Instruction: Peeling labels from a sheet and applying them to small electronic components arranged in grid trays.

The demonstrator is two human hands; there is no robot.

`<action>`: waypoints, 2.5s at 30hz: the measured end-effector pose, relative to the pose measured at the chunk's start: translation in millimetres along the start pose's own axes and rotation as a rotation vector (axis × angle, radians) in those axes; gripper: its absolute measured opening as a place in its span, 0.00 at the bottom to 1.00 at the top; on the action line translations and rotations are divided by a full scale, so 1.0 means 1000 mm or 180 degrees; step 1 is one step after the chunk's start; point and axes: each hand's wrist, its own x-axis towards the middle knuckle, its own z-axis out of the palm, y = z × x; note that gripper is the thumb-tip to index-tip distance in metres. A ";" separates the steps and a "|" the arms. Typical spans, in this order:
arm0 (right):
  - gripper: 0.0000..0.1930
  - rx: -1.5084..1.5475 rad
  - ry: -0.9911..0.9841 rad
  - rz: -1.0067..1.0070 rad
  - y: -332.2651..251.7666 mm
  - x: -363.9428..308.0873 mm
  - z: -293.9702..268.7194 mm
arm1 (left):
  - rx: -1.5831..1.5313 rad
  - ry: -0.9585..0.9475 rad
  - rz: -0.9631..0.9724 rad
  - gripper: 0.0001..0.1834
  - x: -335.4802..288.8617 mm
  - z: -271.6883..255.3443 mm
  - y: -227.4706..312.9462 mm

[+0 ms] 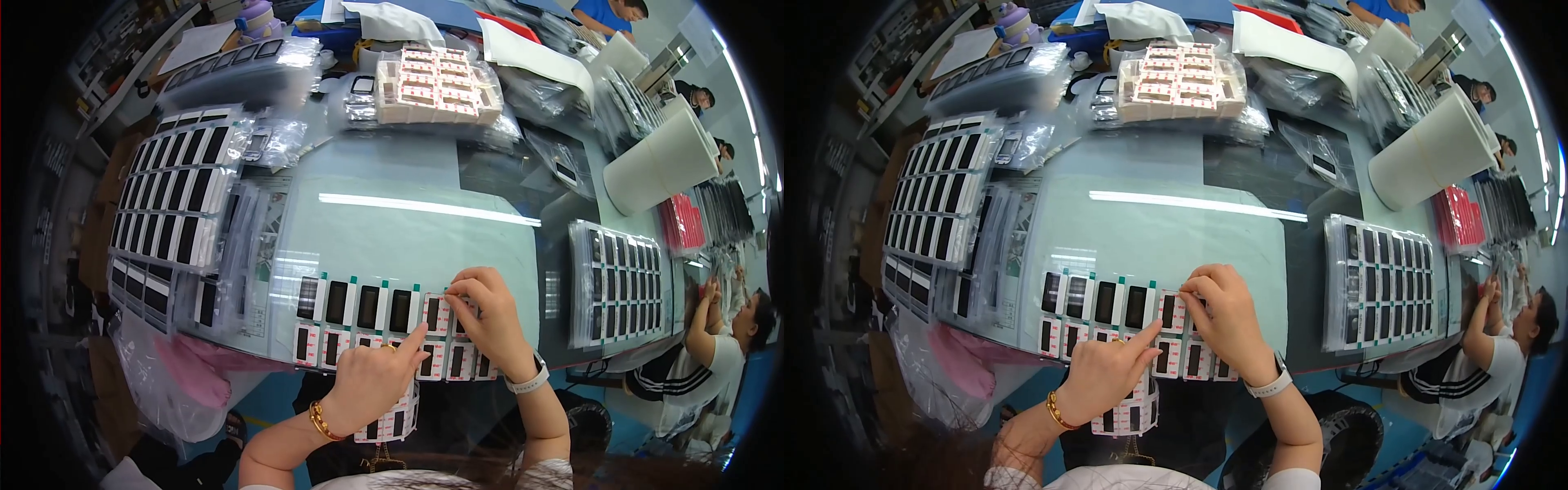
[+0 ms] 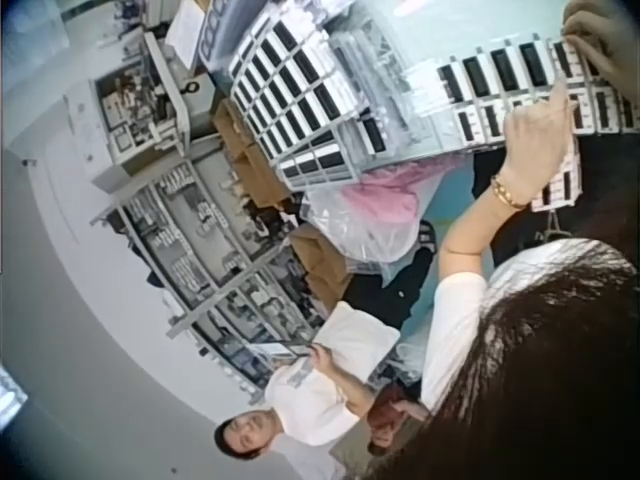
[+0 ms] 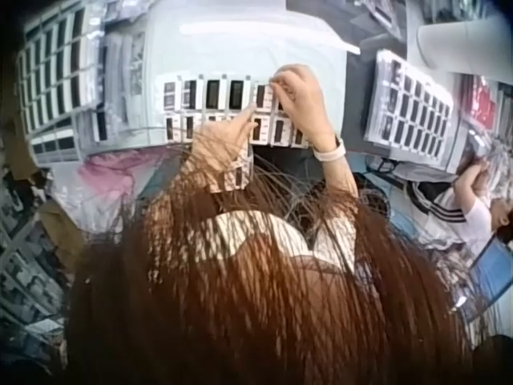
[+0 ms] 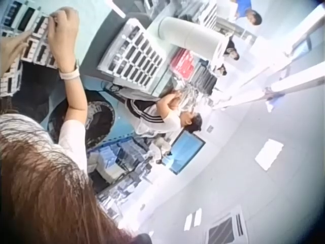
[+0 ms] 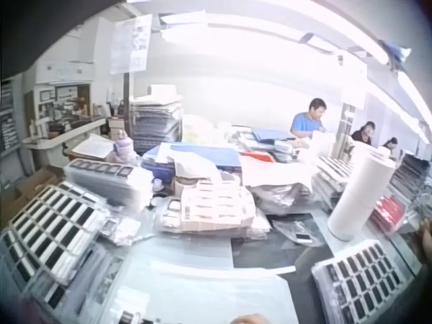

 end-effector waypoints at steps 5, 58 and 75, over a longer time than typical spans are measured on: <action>0.08 -0.0390 0.0044 -0.0238 -0.006 0.001 0.002 | 0.0060 0.0006 -0.0012 0.25 0.012 0.001 -0.003; 0.01 0.1806 -0.0453 0.0300 -0.102 -0.022 -0.034 | -0.3769 -0.0970 -0.1541 0.16 -0.053 -0.023 -0.042; 0.04 0.1210 -0.0406 0.0838 -0.027 0.012 0.020 | -0.1025 0.0308 -0.0287 0.13 -0.036 -0.020 -0.025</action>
